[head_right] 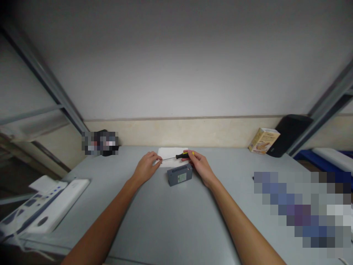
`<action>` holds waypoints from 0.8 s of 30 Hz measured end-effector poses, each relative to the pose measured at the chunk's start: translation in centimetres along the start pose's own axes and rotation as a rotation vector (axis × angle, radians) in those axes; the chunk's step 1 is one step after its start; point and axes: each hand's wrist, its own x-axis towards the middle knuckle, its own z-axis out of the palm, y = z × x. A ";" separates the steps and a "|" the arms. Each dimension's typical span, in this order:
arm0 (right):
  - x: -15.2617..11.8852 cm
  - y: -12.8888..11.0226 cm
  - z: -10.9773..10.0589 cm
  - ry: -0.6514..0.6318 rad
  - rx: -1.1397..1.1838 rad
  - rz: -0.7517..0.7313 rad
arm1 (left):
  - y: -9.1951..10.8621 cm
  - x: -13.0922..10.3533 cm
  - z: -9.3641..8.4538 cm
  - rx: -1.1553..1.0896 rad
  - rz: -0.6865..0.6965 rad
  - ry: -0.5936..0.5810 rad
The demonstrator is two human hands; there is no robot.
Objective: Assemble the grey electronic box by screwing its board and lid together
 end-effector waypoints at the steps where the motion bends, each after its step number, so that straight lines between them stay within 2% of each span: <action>1: 0.0 0.0 -0.1 -0.004 -0.002 -0.007 | 0.0 0.0 0.0 -0.008 0.002 0.003; 7: 0.2 0.1 -0.5 -0.051 -0.024 -0.097 | -0.3 0.1 0.3 -0.112 -0.035 0.028; 13: 0.3 -0.1 -0.9 -0.005 -0.008 -0.145 | 0.1 0.2 0.5 -0.207 0.032 0.001; 18: 0.6 -0.2 -1.3 0.102 0.047 -0.187 | 2.1 0.2 -0.3 -0.274 -0.019 0.182; 19: 0.7 -0.2 -1.4 0.135 0.059 -0.199 | 2.7 0.1 -0.7 -0.313 -0.016 0.171; 20: 0.8 -0.2 -1.5 0.169 0.070 -0.208 | 3.5 0.1 -1.2 -0.372 0.003 0.111; 24: 1.1 -0.1 -2.0 0.290 0.082 -0.215 | 6.3 -0.2 -2.9 -0.591 0.142 -0.178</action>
